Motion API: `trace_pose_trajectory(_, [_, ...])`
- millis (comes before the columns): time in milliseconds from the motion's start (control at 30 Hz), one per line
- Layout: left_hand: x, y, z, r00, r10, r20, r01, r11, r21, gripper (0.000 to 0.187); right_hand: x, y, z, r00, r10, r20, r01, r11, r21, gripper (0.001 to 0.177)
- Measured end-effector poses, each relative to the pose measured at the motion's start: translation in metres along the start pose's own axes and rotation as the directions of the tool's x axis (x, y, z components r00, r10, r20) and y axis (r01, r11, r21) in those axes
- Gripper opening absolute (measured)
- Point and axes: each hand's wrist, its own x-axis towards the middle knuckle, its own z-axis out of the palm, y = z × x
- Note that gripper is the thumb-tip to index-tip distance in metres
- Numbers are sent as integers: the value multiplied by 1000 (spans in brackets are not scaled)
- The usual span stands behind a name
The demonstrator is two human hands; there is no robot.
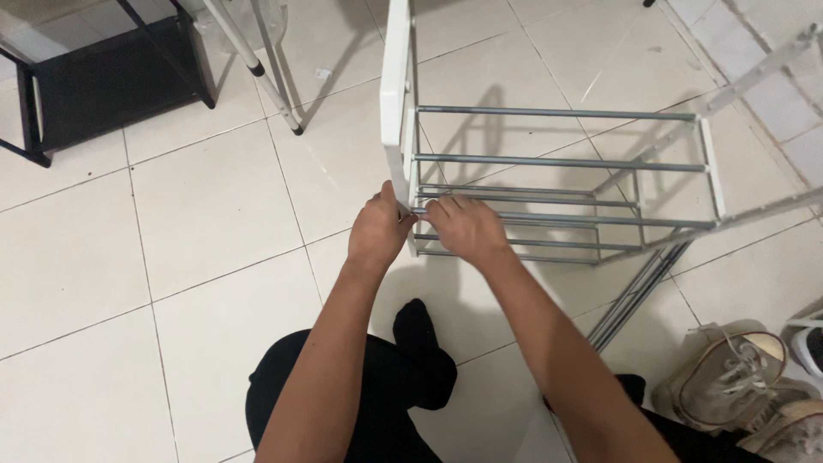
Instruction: The person removes several pairs of shoes from a white metal shoe rack and places them on the floor. Then the person disassembles the shoe rack by removing the horizontal metal rods from the side frames.
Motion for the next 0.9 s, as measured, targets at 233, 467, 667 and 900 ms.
trace_pose_trajectory(233, [3,1,-3,996,-44,82,46,999,-26,39,28,4,-27,738,277,616,-473,863,179,43])
trace_pose_trajectory(467, [5,2,2,996,-65,57,63,997,37,43,2,-3,3,995,-91,-44,87,991,-101,25])
trace_pose_trajectory(667, [6,3,0,995,-68,78,67,998,18,41,2,-10,5,1000,12,-20,-12,1000,-13,21])
trace_pose_trajectory(900, [6,4,2,998,-32,57,32,999,-1,39,40,-3,-35,692,291,660,-494,858,140,42])
